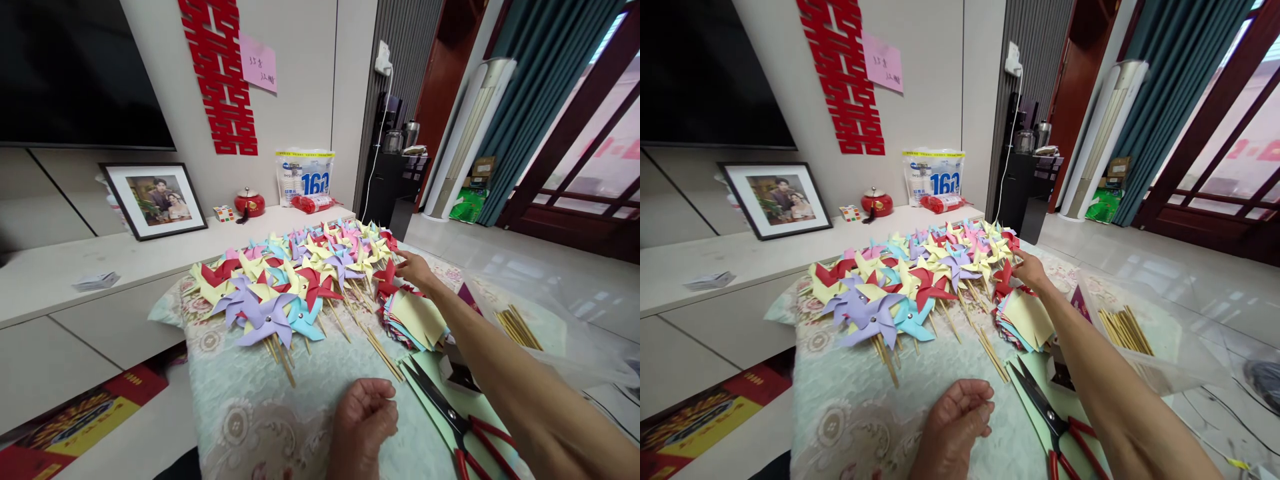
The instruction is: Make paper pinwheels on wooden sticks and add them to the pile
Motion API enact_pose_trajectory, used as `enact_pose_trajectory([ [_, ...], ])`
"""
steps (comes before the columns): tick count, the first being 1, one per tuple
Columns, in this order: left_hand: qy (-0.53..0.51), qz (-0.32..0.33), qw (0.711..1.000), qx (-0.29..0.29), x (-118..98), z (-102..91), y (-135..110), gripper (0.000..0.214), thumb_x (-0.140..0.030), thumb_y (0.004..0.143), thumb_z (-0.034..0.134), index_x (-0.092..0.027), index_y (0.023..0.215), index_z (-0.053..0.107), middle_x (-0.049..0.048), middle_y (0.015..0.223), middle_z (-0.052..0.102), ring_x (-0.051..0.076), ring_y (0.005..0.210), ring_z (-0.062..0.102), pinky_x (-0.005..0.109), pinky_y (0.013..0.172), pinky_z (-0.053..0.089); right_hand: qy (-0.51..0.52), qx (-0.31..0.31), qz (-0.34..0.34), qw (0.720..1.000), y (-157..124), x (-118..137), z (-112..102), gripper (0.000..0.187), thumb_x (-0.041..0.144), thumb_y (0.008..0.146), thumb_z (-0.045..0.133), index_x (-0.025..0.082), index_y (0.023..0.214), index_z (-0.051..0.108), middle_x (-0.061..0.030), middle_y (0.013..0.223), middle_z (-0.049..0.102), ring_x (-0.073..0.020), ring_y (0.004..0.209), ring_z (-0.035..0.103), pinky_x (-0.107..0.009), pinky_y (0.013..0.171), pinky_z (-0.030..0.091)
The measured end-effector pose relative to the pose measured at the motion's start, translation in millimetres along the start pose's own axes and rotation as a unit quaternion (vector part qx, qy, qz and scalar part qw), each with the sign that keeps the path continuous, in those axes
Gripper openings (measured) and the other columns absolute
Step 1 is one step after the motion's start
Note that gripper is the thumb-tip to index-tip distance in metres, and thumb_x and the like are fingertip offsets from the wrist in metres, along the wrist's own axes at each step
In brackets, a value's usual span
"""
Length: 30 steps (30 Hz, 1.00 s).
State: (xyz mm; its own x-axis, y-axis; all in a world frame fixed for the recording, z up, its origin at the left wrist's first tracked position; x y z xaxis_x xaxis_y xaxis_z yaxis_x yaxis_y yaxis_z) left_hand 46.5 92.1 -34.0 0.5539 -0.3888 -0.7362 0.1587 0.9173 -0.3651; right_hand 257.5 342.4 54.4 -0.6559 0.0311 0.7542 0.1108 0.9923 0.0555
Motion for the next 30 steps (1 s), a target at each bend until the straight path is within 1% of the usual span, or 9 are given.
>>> enact_pose_trajectory([
  [2,0.004,0.001,1.000,-0.002,0,-0.1,-1,0.029,-0.022,0.053,0.087,-0.014,0.077,0.073,0.0027,0.071,0.067,0.012,0.061,0.053,0.025,0.058,0.044,-0.029,0.022,-0.032,0.999,-2,8,-1,0.041,0.019,0.091,0.068,0.018,0.131,0.059,-0.0044,0.106,0.070,-0.0190,0.088,0.068,-0.035,0.079,0.058],
  [5,0.010,0.000,1.000,0.000,-1,1.1,-2,0.027,-0.021,0.054,0.086,-0.015,0.077,0.073,0.0017,0.067,0.066,0.012,0.060,0.053,0.025,0.059,0.044,-0.066,0.052,-0.072,0.994,-6,17,-3,0.074,-0.006,0.074,0.067,0.024,0.141,0.056,0.0019,0.082,0.072,-0.0158,0.075,0.067,-0.026,0.075,0.054],
  [9,0.011,0.001,1.000,0.001,-3,2.5,-3,0.026,-0.020,0.055,0.085,-0.015,0.077,0.073,0.0014,0.067,0.065,0.013,0.061,0.054,0.025,0.058,0.043,-0.089,0.088,-0.105,0.987,-9,23,-7,0.087,-0.010,0.066,0.059,0.030,0.143,0.056,0.0048,0.076,0.073,-0.0141,0.067,0.065,-0.022,0.068,0.051],
  [12,0.011,0.004,1.000,0.001,-4,2.8,-4,0.025,-0.020,0.056,0.085,-0.015,0.077,0.073,0.0024,0.069,0.067,0.013,0.062,0.055,0.025,0.059,0.044,-0.099,0.118,-0.114,0.981,-10,25,-9,0.077,-0.008,0.063,0.059,0.030,0.130,0.068,0.0049,0.077,0.076,-0.0141,0.066,0.065,-0.022,0.067,0.051],
  [15,0.013,0.008,1.000,0.001,-5,2.6,-5,0.025,-0.021,0.055,0.085,-0.015,0.077,0.073,0.0027,0.069,0.067,0.013,0.063,0.055,0.025,0.059,0.044,-0.099,0.146,-0.113,0.978,-10,25,-6,0.051,-0.004,0.062,0.063,0.026,0.098,0.082,0.0046,0.075,0.077,-0.0162,0.071,0.067,-0.022,0.069,0.052],
  [20,0.017,0.011,1.000,0.001,-5,3.3,-5,0.025,-0.021,0.055,0.084,-0.014,0.076,0.073,0.0020,0.067,0.066,0.013,0.061,0.055,0.025,0.058,0.044,-0.068,0.132,-0.077,0.986,-10,21,-2,0.031,-0.003,0.057,0.070,0.021,0.073,0.081,0.0038,0.064,0.075,-0.0162,0.067,0.065,-0.023,0.068,0.050],
  [23,0.016,0.009,1.000,-0.001,-5,3.9,-4,0.024,-0.019,0.055,0.083,-0.014,0.076,0.072,0.0016,0.067,0.066,0.013,0.060,0.055,0.025,0.057,0.044,-0.022,0.115,-0.046,0.992,-10,19,-5,0.026,-0.002,0.057,0.072,0.019,0.071,0.079,0.0041,0.062,0.073,-0.0148,0.065,0.063,-0.022,0.065,0.049],
  [26,0.015,0.004,1.000,0.000,-4,3.9,-4,0.025,-0.018,0.054,0.083,-0.014,0.076,0.072,0.0013,0.067,0.066,0.012,0.059,0.054,0.024,0.056,0.044,0.031,0.105,-0.009,0.994,-11,17,-11,0.022,0.002,0.061,0.075,0.016,0.079,0.077,0.0035,0.064,0.071,-0.0128,0.062,0.062,-0.021,0.061,0.049],
  [30,0.017,0.006,1.000,0.002,-3,3.9,-3,0.025,-0.019,0.054,0.084,-0.014,0.075,0.072,0.0007,0.064,0.064,0.012,0.058,0.053,0.024,0.055,0.042,0.078,0.106,0.067,0.989,-12,10,-20,0.015,0.014,0.079,0.076,0.013,0.093,0.072,-0.0010,0.078,0.072,-0.0119,0.067,0.064,-0.023,0.063,0.051],
])
Point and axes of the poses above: each hand's wrist, its own y-axis towards the middle knuckle, its own z-axis out of the palm, x = y × z, the point moved 7 cm from there along y, towards the middle knuckle
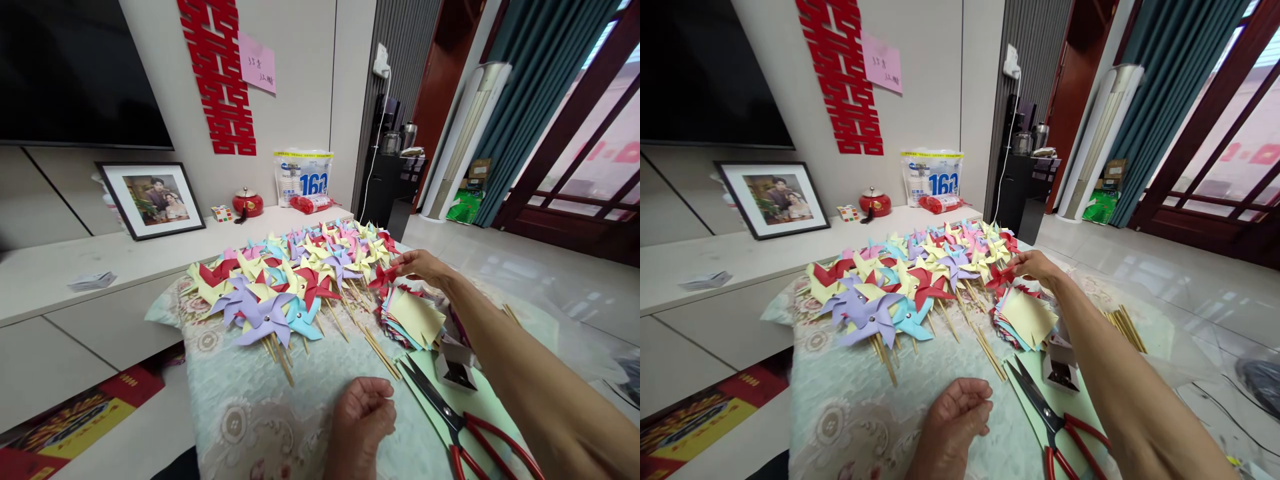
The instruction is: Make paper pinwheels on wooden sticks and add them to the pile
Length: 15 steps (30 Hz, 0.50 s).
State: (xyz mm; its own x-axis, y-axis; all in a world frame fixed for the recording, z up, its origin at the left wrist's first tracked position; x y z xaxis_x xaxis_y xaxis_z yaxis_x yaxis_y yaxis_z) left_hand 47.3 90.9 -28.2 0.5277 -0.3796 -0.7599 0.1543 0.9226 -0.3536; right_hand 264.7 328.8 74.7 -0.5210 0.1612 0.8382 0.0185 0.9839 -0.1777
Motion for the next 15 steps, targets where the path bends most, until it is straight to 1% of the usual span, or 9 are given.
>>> enact_pose_trajectory([
  [1,0.001,0.001,1.000,0.001,0,0.2,0,0.025,-0.019,0.054,0.084,-0.014,0.075,0.072,0.0006,0.064,0.064,0.012,0.058,0.052,0.024,0.055,0.042,0.009,0.001,0.022,1.000,0,-2,-1,0.014,0.019,0.086,0.073,0.013,0.099,0.070,-0.0026,0.086,0.072,-0.0129,0.072,0.066,-0.025,0.066,0.054],
  [3,0.002,0.001,1.000,0.002,0,0.8,0,0.024,-0.020,0.054,0.084,-0.014,0.074,0.072,0.0004,0.063,0.063,0.012,0.057,0.052,0.024,0.055,0.042,0.023,0.003,0.065,0.998,2,-8,-2,0.021,0.028,0.095,0.065,0.014,0.110,0.066,-0.0056,0.104,0.070,-0.0164,0.085,0.068,-0.033,0.074,0.058],
  [6,-0.003,0.010,1.000,-0.012,0,0.4,0,0.024,-0.021,0.054,0.083,-0.014,0.073,0.072,0.0002,0.062,0.062,0.012,0.057,0.051,0.024,0.054,0.042,0.048,-0.006,0.101,0.994,7,-14,0,0.030,0.033,0.098,0.062,0.016,0.122,0.061,-0.0086,0.121,0.065,-0.0214,0.100,0.067,-0.041,0.084,0.058],
  [9,-0.012,0.019,0.999,-0.026,0,0.2,0,0.026,-0.023,0.051,0.085,-0.014,0.072,0.072,0.0008,0.062,0.063,0.011,0.056,0.050,0.023,0.052,0.041,0.075,-0.030,0.104,0.991,13,-16,4,0.033,0.033,0.097,0.062,0.017,0.126,0.060,-0.0095,0.126,0.063,-0.0232,0.105,0.066,-0.044,0.087,0.057],
  [15,-0.014,0.021,0.999,-0.027,1,0.7,1,0.025,-0.022,0.050,0.085,-0.014,0.070,0.072,0.0008,0.061,0.063,0.011,0.054,0.049,0.023,0.051,0.040,0.110,-0.071,0.081,0.988,20,-11,16,0.034,0.033,0.097,0.062,0.017,0.127,0.060,-0.0096,0.126,0.063,-0.0235,0.105,0.066,-0.044,0.088,0.057],
])
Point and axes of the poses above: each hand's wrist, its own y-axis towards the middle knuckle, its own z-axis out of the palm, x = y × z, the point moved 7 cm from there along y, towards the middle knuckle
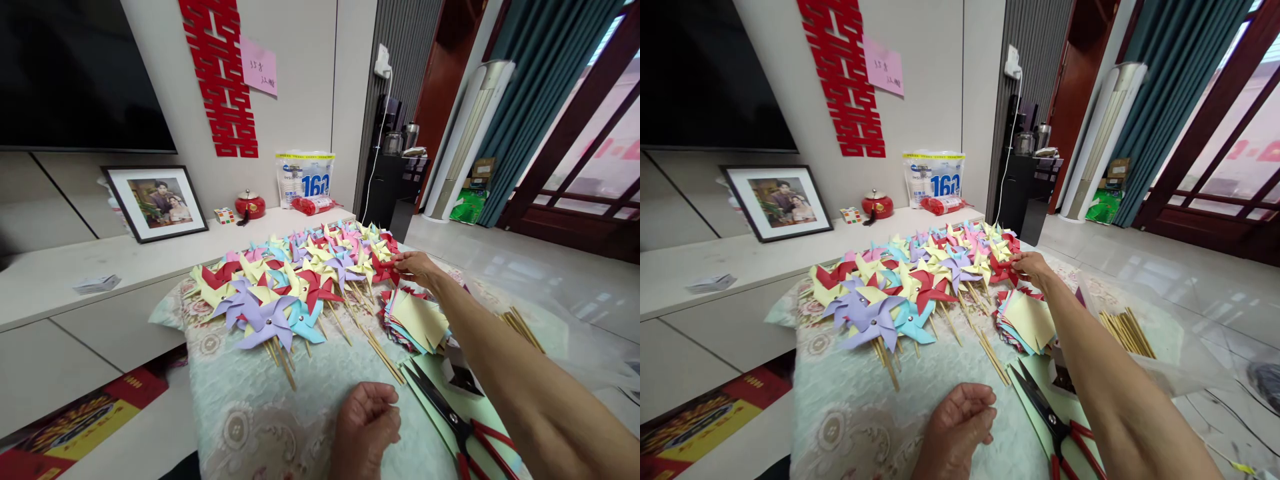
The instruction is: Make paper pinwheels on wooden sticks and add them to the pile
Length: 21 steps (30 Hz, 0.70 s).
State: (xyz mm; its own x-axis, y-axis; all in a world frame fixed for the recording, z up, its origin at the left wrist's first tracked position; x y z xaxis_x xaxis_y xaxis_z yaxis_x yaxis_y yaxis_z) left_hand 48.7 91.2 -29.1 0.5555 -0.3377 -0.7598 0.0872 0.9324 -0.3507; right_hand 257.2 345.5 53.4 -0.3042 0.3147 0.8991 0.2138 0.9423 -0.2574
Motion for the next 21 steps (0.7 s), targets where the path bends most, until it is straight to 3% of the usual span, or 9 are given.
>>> enact_pose_trajectory([
  [6,0.002,0.005,1.000,0.000,1,-0.9,0,0.023,-0.021,0.051,0.082,-0.015,0.070,0.072,0.0002,0.059,0.061,0.011,0.053,0.049,0.024,0.050,0.041,-0.010,-0.045,-0.037,0.998,-3,4,3,0.034,0.033,0.097,0.062,0.017,0.127,0.059,-0.0094,0.126,0.063,-0.0231,0.104,0.066,-0.044,0.087,0.058],
  [11,0.008,-0.004,1.000,0.003,3,-0.9,2,0.026,-0.024,0.050,0.085,-0.015,0.071,0.071,0.0007,0.061,0.062,0.011,0.054,0.049,0.023,0.050,0.041,-0.078,-0.108,-0.083,0.988,-4,14,-8,0.034,0.033,0.097,0.062,0.017,0.127,0.059,-0.0094,0.126,0.063,-0.0235,0.105,0.066,-0.044,0.088,0.057],
  [14,0.008,-0.004,1.000,0.006,3,-0.8,2,0.028,-0.025,0.050,0.086,-0.014,0.071,0.071,0.0008,0.061,0.063,0.011,0.054,0.049,0.023,0.051,0.042,-0.126,-0.115,-0.104,0.980,-5,21,-7,0.031,0.033,0.097,0.062,0.017,0.123,0.062,-0.0084,0.126,0.063,-0.0244,0.107,0.065,-0.044,0.089,0.056],
  [21,0.009,0.000,1.000,-0.005,3,-1.8,1,0.023,-0.022,0.051,0.083,-0.014,0.070,0.072,0.0029,0.066,0.066,0.011,0.055,0.050,0.023,0.049,0.041,-0.156,-0.120,-0.065,0.978,6,10,-2,0.030,0.033,0.097,0.062,0.018,0.123,0.062,-0.0088,0.127,0.063,-0.0238,0.107,0.065,-0.043,0.089,0.056],
])
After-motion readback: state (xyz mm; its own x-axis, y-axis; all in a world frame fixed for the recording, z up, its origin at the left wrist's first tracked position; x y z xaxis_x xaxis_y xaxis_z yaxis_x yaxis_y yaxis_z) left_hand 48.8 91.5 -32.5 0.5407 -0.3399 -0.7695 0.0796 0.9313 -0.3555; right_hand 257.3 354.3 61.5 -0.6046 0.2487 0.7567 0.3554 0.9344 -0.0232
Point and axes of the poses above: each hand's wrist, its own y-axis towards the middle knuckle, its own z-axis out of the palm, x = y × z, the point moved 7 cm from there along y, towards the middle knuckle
